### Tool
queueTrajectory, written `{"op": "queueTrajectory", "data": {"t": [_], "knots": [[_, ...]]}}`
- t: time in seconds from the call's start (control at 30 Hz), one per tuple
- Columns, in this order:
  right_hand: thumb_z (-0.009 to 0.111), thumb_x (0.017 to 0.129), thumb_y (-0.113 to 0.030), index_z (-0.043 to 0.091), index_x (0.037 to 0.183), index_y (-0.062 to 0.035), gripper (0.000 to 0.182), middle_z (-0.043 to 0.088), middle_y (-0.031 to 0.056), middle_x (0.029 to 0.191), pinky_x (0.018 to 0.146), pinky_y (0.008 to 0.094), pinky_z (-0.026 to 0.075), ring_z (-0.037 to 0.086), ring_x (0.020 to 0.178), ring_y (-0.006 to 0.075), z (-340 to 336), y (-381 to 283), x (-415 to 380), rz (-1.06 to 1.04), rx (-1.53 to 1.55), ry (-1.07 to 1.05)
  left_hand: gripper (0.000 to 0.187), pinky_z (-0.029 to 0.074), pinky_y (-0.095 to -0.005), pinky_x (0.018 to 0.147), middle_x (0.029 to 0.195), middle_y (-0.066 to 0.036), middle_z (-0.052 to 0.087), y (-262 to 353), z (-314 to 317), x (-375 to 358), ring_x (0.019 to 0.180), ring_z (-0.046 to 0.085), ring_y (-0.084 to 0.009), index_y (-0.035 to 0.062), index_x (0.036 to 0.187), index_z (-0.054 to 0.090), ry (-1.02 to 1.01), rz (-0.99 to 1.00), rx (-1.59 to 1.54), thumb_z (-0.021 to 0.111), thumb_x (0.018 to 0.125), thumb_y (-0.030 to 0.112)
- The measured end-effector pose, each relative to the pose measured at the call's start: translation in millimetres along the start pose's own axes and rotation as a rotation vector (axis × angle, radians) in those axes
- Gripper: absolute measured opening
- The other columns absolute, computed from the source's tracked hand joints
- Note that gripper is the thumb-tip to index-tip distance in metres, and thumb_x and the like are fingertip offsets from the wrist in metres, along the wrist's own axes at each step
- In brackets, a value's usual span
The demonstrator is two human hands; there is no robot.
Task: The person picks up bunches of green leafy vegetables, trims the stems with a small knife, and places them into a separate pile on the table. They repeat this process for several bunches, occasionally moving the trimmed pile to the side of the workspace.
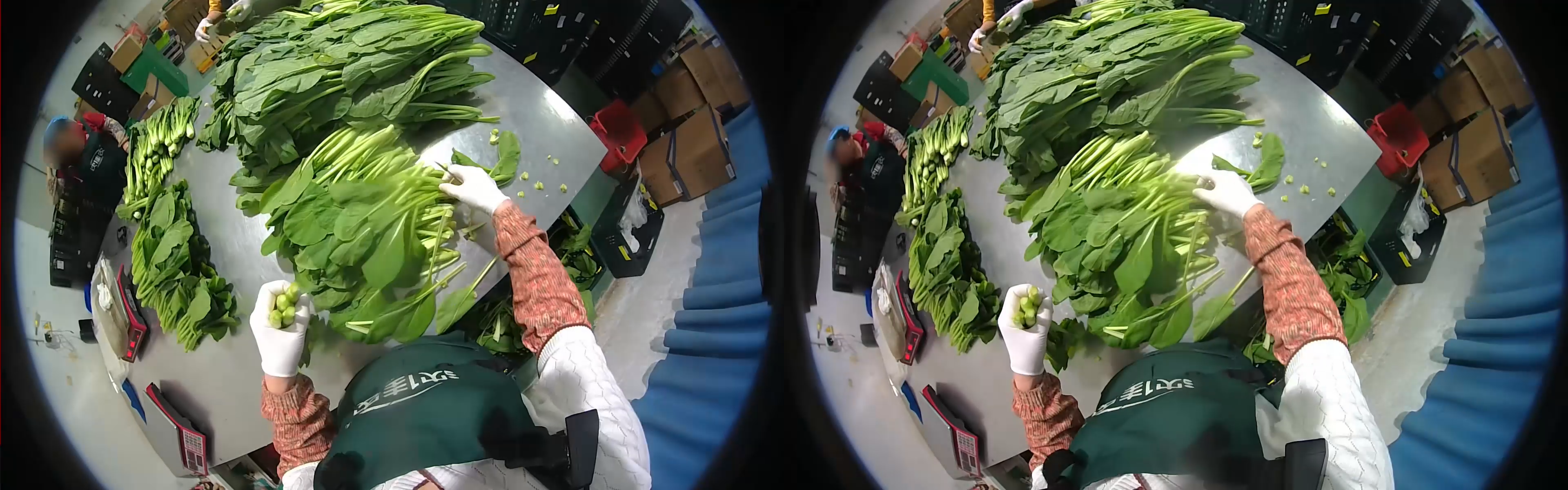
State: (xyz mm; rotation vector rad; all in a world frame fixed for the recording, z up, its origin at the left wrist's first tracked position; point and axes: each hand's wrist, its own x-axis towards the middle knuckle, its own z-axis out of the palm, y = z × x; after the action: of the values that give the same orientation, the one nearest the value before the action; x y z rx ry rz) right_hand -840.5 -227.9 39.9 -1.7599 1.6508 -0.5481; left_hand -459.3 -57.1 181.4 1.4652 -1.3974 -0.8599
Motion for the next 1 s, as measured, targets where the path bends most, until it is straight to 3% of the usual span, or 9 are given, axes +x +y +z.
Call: {"op": "queueTrajectory", "data": {"t": [0.17, 0.33, 0.53, 0.57, 0.7, 0.87, 0.93, 0.97, 1.0], "knots": [[0.071, 0.087, -0.024, 0.065, 0.091, 0.0003, 0.025, 0.064, 0.004, 0.072, 0.062, 0.0257, 0.048, 0.059, 0.065, 0.0081, -18, -49, -42, -0.1, 0.077, 0.132, 0.017, 0.048, -0.0249, 0.072, 0.083, -0.002, 0.06, 8, 17, 5, 0.074, 0.054, -0.0095, 0.002, 0.098, 0.06, -0.015, 0.095, 0.076, 0.067, 0.083, -0.004], [0.071, 0.087, -0.017, 0.064, 0.098, 0.0031, 0.024, 0.067, 0.0018, 0.075, 0.055, 0.0235, 0.048, 0.059, 0.061, 0.0058, -44, -96, -96, -0.033, 0.375, 0.17, 0.016, 0.048, -0.0249, 0.07, 0.083, -0.004, 0.062, 22, 16, 5, 0.072, 0.057, -0.0107, 0.0013, 0.099, 0.062, -0.033, 0.221, 0.179, 0.066, 0.084, -0.004], [0.073, 0.085, -0.014, 0.069, 0.094, -0.0022, 0.015, 0.063, -0.003, 0.074, 0.057, 0.0215, 0.041, 0.049, 0.064, 0.0025, -94, -89, -145, 0.038, 0.301, 0.206, 0.014, 0.047, -0.0225, 0.074, 0.088, -0.001, 0.064, 23, 6, -2, 0.079, 0.057, -0.0074, 0.0017, 0.1, 0.063, -0.044, 0.175, 0.189, 0.066, 0.087, -0.001], [0.072, 0.085, -0.013, 0.069, 0.094, -0.0019, 0.015, 0.063, -0.0032, 0.074, 0.058, 0.0211, 0.041, 0.049, 0.064, 0.0028, -94, -78, -150, 0.016, 0.315, 0.22, 0.015, 0.049, -0.0242, 0.065, 0.083, -0.003, 0.061, 29, 10, -3, 0.071, 0.056, -0.0095, 0.0, 0.098, 0.061, -0.039, 0.12, 0.104, 0.065, 0.084, -0.004], [0.071, 0.085, -0.009, 0.069, 0.094, 0.0003, 0.013, 0.064, -0.0026, 0.077, 0.061, 0.0208, 0.043, 0.052, 0.065, 0.0043, -109, -35, -193, 0.074, 0.333, 0.208, 0.015, 0.048, -0.0239, 0.068, 0.083, -0.003, 0.061, 30, 9, -8, 0.072, 0.055, -0.0093, 0.0, 0.098, 0.061, -0.056, 0.155, 0.109, 0.066, 0.084, -0.005], [0.071, 0.082, -0.01, 0.07, 0.094, -0.0023, 0.015, 0.069, 0.0018, 0.078, 0.062, 0.0238, 0.047, 0.061, 0.067, 0.0093, -142, 29, -246, 0.416, 0.266, 0.05, 0.015, 0.048, -0.024, 0.069, 0.084, -0.003, 0.062, 19, 7, -7, 0.073, 0.055, -0.0099, 0.0003, 0.098, 0.062, -0.05, 0.153, 0.151, 0.066, 0.084, -0.003], [0.072, 0.082, -0.016, 0.072, 0.101, -0.0061, 0.021, 0.072, 0.0079, 0.085, 0.067, 0.0282, 0.051, 0.067, 0.072, 0.0177, -129, 66, -246, 0.183, -0.611, 0.251, 0.016, 0.048, -0.0242, 0.07, 0.084, -0.004, 0.063, 17, 15, -5, 0.073, 0.056, -0.0105, 0.0007, 0.098, 0.062, -0.079, 0.14, 0.133, 0.067, 0.083, -0.003], [0.072, 0.082, -0.021, 0.072, 0.108, -0.0089, 0.028, 0.072, 0.0115, 0.096, 0.076, 0.0301, 0.053, 0.069, 0.083, 0.0243, -124, 67, -239, 0.232, -0.522, 0.315, 0.016, 0.048, -0.0243, 0.071, 0.084, -0.004, 0.063, 16, 20, -4, 0.074, 0.057, -0.0108, 0.0009, 0.098, 0.062, -0.095, 0.13, 0.128, 0.067, 0.083, -0.003], [0.07, 0.084, -0.018, 0.071, 0.11, -0.0067, 0.028, 0.072, 0.0125, 0.101, 0.081, 0.0288, 0.052, 0.069, 0.088, 0.0213, -120, 42, -220, 0.256, -0.187, 0.325, 0.016, 0.048, -0.0244, 0.071, 0.084, -0.005, 0.063, 17, 25, -3, 0.074, 0.057, -0.011, 0.001, 0.098, 0.063, -0.111, 0.15, 0.126, 0.067, 0.083, -0.003]]}}
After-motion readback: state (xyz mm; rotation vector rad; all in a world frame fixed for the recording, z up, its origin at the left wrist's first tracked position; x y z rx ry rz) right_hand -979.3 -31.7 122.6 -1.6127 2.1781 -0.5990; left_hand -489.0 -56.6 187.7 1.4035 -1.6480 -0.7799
